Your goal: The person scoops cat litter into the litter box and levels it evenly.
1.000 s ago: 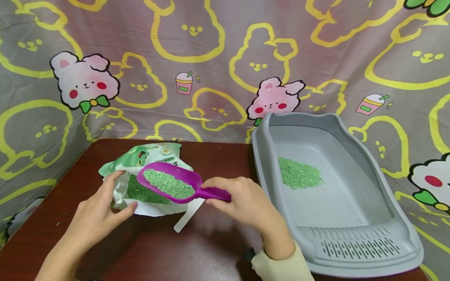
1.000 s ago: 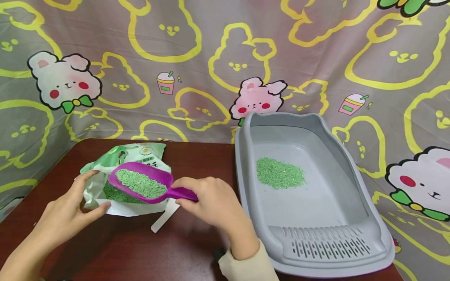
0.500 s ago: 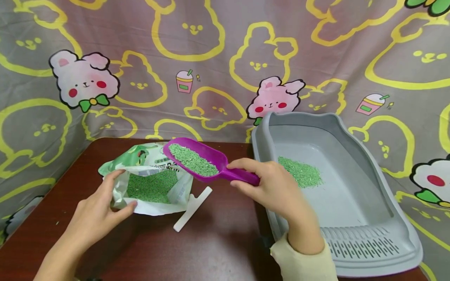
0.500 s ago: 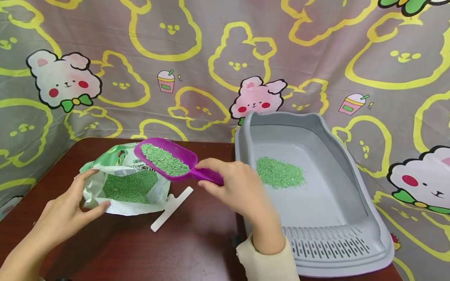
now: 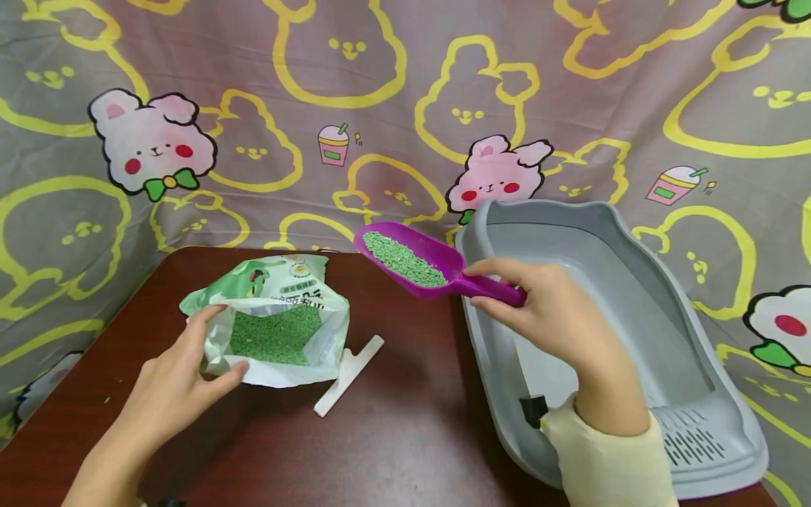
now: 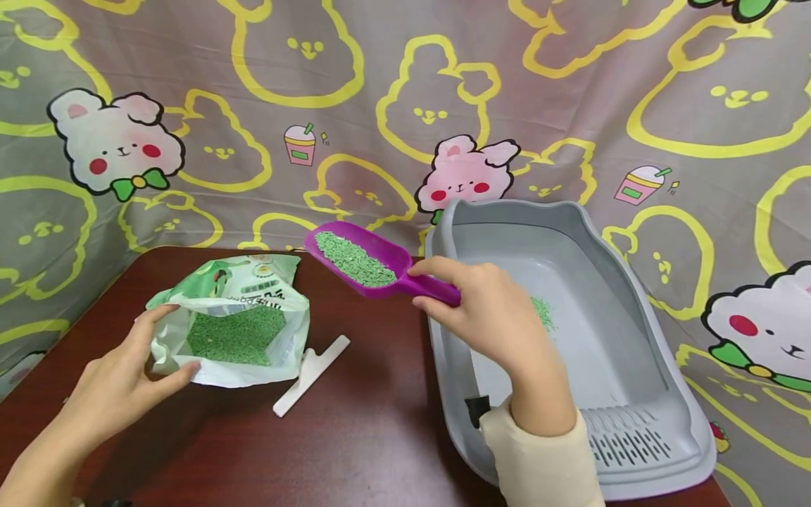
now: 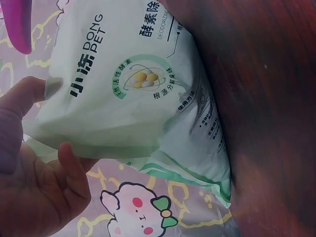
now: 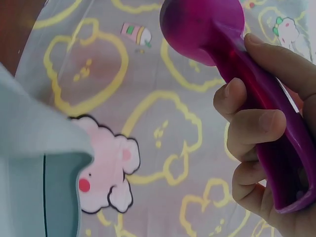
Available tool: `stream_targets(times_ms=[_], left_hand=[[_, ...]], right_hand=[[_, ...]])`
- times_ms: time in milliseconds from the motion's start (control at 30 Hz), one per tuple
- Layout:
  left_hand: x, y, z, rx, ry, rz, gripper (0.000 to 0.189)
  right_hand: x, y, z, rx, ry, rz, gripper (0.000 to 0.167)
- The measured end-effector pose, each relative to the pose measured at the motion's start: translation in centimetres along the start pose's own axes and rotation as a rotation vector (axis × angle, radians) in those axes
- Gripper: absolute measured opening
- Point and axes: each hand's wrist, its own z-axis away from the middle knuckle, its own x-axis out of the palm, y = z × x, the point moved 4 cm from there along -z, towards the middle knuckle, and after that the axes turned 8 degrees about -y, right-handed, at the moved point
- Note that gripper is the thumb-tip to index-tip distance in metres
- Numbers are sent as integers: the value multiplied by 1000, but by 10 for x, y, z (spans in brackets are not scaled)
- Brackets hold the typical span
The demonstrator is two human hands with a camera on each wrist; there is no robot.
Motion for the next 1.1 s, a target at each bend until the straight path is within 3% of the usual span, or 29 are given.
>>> stream_targets(times_ms=[300,1100], left_hand=[[1,0,1,-9,-5,3,88],[-1,0,2,-3,3,4,86]], right_hand=[[-16,19,11,19,45,4,32],[-34,74,55,123,62,92,36]])
